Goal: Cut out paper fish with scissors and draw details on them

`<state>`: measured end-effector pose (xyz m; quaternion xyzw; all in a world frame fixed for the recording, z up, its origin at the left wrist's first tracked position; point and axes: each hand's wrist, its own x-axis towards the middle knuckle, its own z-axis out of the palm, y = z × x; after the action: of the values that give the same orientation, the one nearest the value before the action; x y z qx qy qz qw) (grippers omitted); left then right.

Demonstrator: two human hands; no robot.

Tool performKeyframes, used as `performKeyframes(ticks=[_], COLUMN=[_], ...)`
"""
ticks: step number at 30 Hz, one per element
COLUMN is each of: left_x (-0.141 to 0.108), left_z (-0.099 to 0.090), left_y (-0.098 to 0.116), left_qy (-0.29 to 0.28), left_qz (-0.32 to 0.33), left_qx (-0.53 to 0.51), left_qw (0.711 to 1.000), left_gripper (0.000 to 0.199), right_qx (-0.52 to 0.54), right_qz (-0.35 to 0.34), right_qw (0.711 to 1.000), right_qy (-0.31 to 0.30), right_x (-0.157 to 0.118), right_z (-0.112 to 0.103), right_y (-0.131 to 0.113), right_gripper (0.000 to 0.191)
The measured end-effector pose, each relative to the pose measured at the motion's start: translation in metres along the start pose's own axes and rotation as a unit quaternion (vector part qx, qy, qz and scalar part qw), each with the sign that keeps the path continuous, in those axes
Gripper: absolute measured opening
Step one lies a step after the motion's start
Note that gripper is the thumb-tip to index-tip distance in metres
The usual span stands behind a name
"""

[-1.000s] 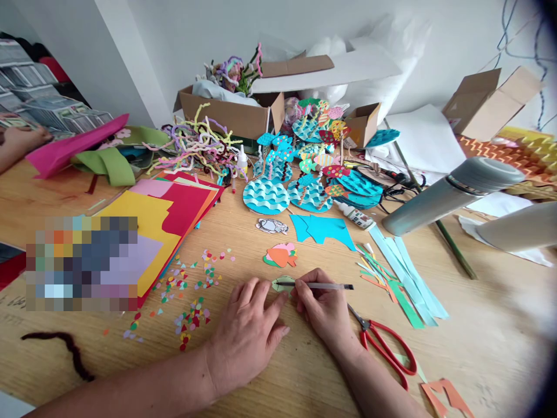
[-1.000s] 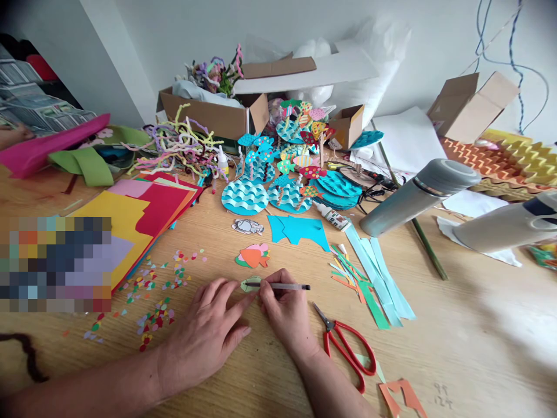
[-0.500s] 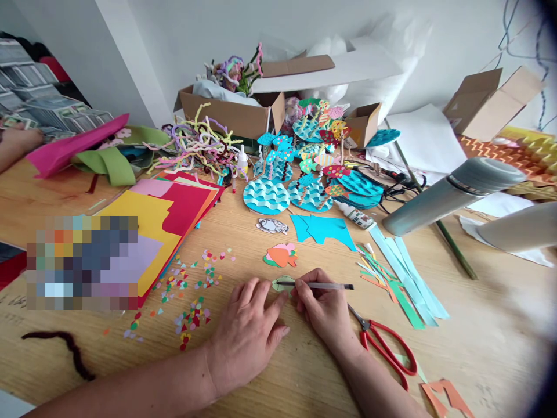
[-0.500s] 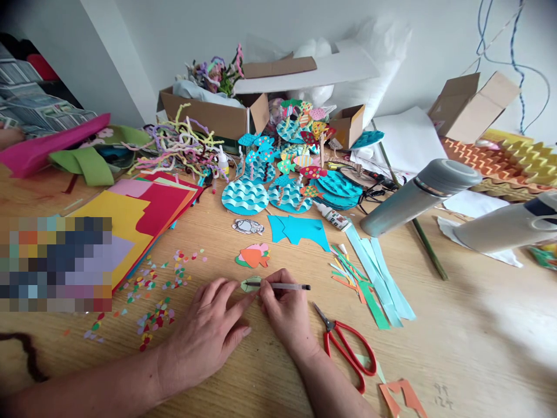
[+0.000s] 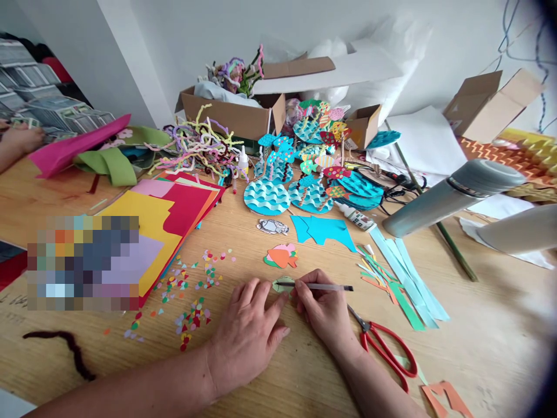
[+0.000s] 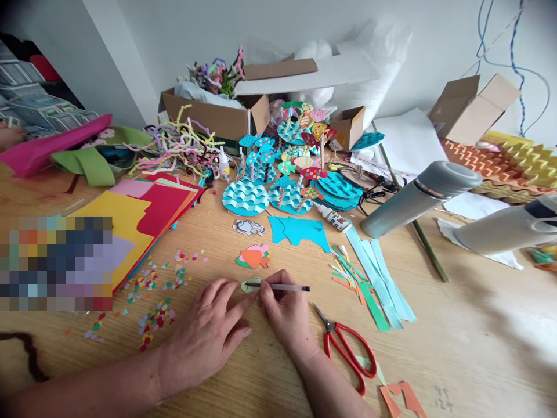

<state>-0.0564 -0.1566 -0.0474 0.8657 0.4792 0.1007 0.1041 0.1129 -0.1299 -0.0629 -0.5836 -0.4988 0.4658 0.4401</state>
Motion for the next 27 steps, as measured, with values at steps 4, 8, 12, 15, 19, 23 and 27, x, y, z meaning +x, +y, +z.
performKeyframes(ticks=[4,8,12,15,19,23,27], left_x=[0.0013,0.0015,0.0009,0.0005,0.0005,0.0004,0.0005], left_z=[-0.0003,-0.0008,-0.0015,-0.0015,-0.0003,-0.0004,-0.0023], left_y=[-0.0006,-0.0005,0.0003,0.0003,-0.001,-0.0014,-0.0006], left_qy=[0.004,0.002,0.002,0.006,0.015,0.013,0.009], left_qz=[0.0,-0.001,-0.001,-0.002,-0.002,-0.007,-0.006], left_qx=[0.001,0.001,-0.003,-0.004,-0.009,-0.01,-0.011], left_qw=[1.0,1.0,1.0,1.0,1.0,1.0,1.0], left_gripper=[0.045,0.045,0.044,0.044,0.045,0.043,0.043], right_qx=[0.002,0.031,0.035,0.031,0.043,0.061,0.079], right_qz=[0.001,0.005,0.003,0.003,-0.003,-0.016,-0.047], right_qw=[1.0,0.999,0.999,0.999,0.999,0.995,0.985], right_qy=[-0.003,0.009,0.016,0.015,0.027,0.083,0.145], right_x=[0.0001,-0.0002,0.0003,0.0007,-0.0005,-0.0026,-0.0034], right_z=[0.0001,0.0004,0.0004,0.0007,0.0005,-0.002,-0.0025], right_y=[0.0006,0.0004,0.0003,0.0004,0.0009,0.0016,-0.0005], right_gripper=[0.026,0.027,0.028,0.029,0.028,0.027,0.025])
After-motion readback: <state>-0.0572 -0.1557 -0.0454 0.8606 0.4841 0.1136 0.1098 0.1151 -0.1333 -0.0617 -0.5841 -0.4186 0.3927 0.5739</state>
